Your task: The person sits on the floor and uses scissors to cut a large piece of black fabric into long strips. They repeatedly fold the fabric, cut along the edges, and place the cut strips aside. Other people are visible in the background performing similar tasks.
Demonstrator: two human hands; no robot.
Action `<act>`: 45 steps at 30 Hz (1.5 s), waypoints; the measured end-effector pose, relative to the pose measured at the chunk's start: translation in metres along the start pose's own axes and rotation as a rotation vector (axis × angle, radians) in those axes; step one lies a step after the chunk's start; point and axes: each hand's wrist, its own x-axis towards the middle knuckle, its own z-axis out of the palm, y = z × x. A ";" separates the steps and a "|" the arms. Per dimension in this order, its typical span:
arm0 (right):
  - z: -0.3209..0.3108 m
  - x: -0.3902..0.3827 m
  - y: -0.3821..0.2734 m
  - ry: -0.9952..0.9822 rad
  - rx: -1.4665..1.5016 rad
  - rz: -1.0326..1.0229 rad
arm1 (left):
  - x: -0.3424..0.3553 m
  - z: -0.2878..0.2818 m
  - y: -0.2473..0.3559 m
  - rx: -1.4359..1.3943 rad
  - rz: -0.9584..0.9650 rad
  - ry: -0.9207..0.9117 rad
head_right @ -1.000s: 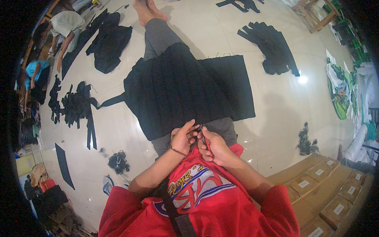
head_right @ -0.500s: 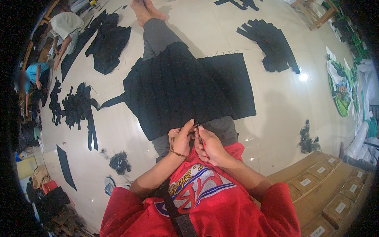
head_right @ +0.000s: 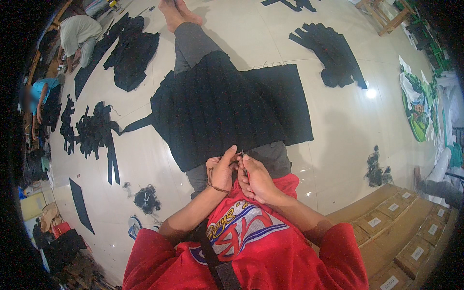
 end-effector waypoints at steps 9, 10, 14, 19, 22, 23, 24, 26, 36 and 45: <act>0.006 -0.007 -0.001 -0.064 0.059 0.106 | -0.003 -0.015 0.015 -0.196 -0.086 0.085; 0.006 -0.005 0.000 -0.072 0.064 0.122 | -0.002 -0.019 0.014 -0.187 -0.077 0.092; 0.011 0.000 0.001 -0.087 0.089 0.190 | -0.005 -0.023 0.014 -0.146 -0.041 0.091; 0.015 0.005 0.004 -0.126 0.072 0.203 | -0.008 -0.022 0.016 -0.135 -0.012 0.085; 0.017 0.008 0.008 -0.143 0.063 0.194 | -0.008 -0.024 0.017 -0.100 -0.029 0.067; 0.018 0.009 0.009 -0.140 0.064 0.193 | -0.009 -0.024 0.017 -0.084 -0.037 0.058; 0.019 0.010 0.010 -0.137 0.064 0.193 | -0.009 -0.025 0.017 -0.076 -0.031 0.069; 0.021 0.010 0.010 -0.127 0.055 0.173 | -0.011 -0.024 0.015 -0.060 -0.020 0.091; 0.022 0.010 0.009 -0.119 0.023 0.150 | -0.011 -0.024 0.013 -0.076 0.001 0.088; 0.024 0.009 0.011 -0.101 0.030 0.139 | -0.011 -0.022 0.012 -0.105 0.015 0.111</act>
